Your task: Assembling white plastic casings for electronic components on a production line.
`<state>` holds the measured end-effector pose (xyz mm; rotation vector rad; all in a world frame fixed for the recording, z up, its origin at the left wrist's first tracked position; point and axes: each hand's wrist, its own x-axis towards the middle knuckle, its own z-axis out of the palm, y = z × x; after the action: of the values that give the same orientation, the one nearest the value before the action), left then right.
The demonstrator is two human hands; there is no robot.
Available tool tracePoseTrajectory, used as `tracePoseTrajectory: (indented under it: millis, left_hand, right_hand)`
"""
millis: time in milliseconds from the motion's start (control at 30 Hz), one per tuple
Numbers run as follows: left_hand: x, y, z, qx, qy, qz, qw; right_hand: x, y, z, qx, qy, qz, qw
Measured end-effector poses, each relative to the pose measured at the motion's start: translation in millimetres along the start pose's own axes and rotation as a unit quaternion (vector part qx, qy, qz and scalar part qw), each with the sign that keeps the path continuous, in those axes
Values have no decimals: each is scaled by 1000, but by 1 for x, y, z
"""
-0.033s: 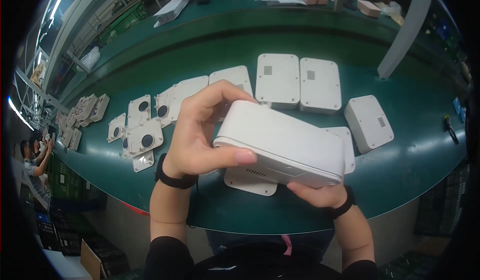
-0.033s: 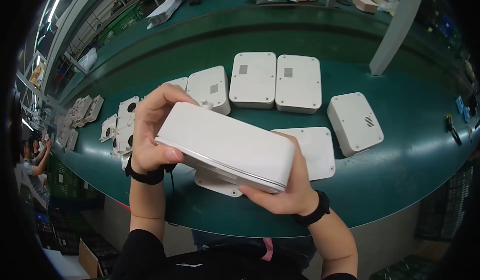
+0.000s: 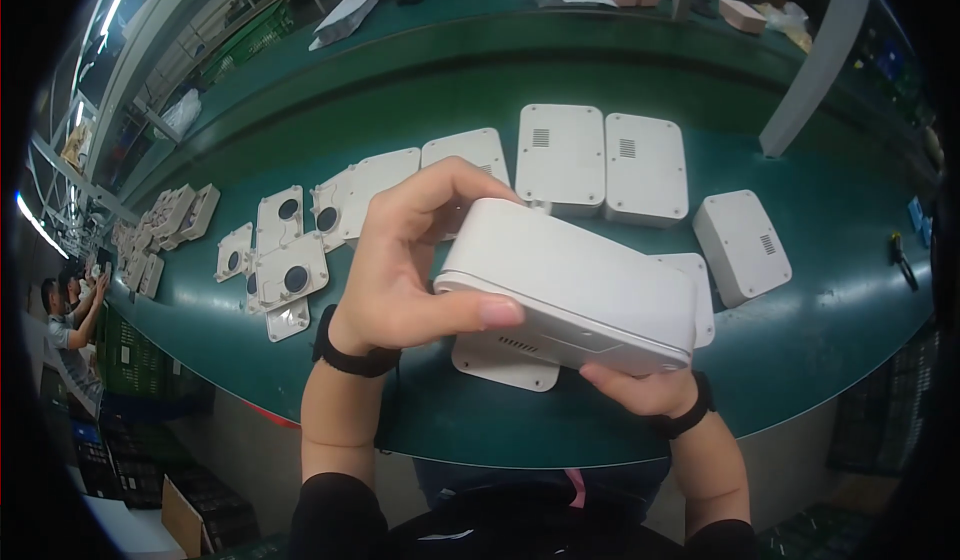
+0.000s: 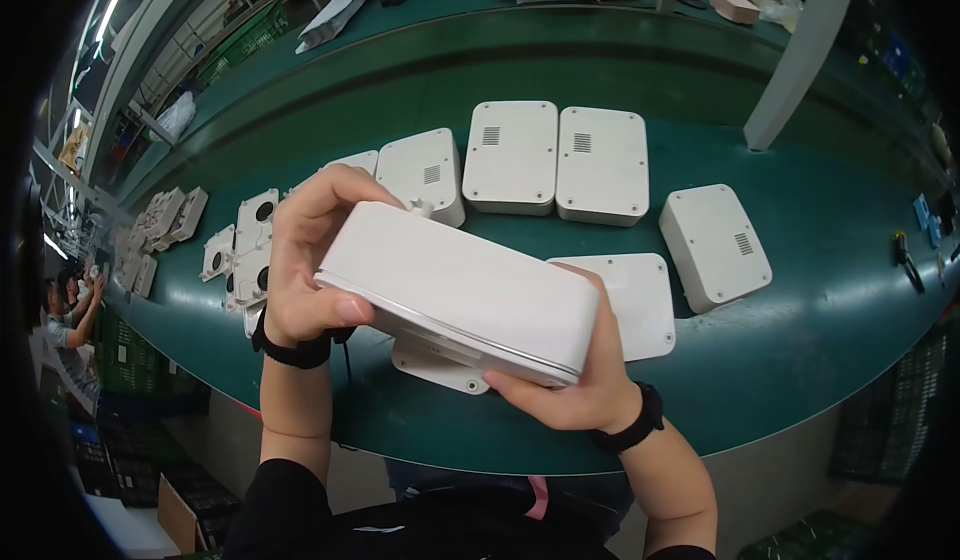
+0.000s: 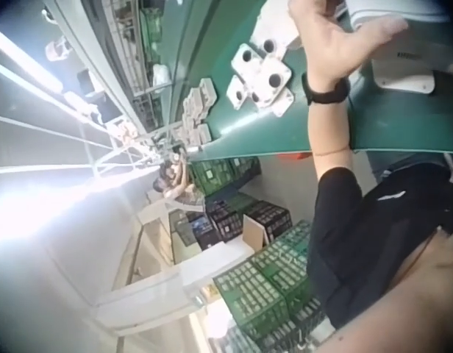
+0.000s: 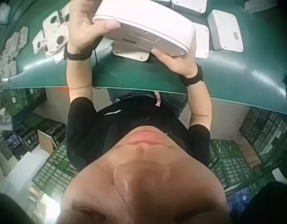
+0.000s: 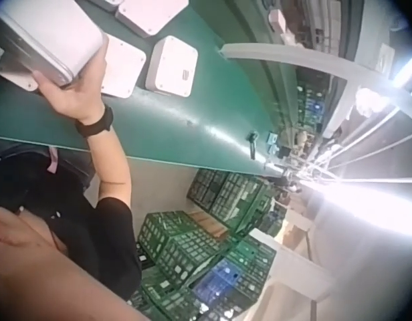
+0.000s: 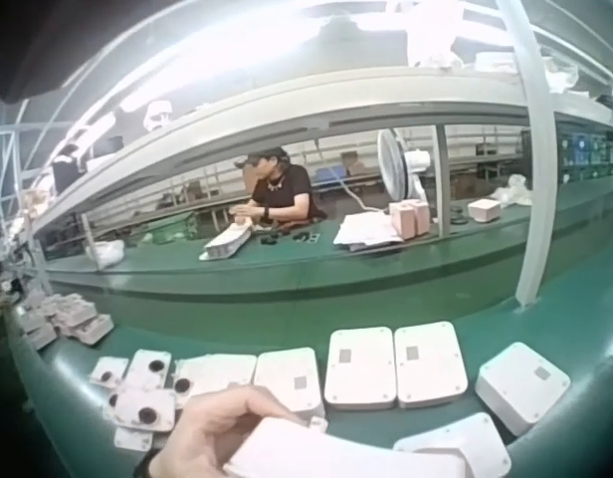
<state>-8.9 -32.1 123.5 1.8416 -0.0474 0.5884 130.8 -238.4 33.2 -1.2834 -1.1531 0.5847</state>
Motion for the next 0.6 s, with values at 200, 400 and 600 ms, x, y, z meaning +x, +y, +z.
tracePoseTrajectory:
  millis: [200,400,600]
  left_hand:
    - [-1,-1,-7,28,-2,-28,999]
    - [1,-3,20,29,115,-37,992]
    - [-9,11,17,146,160,-26,976]
  right_hand:
    - [-8,11,8,16,18,92,996]
    - [2,22,1,-172,-3,-146,974]
    - [6,10,21,-149,4,-184,972]
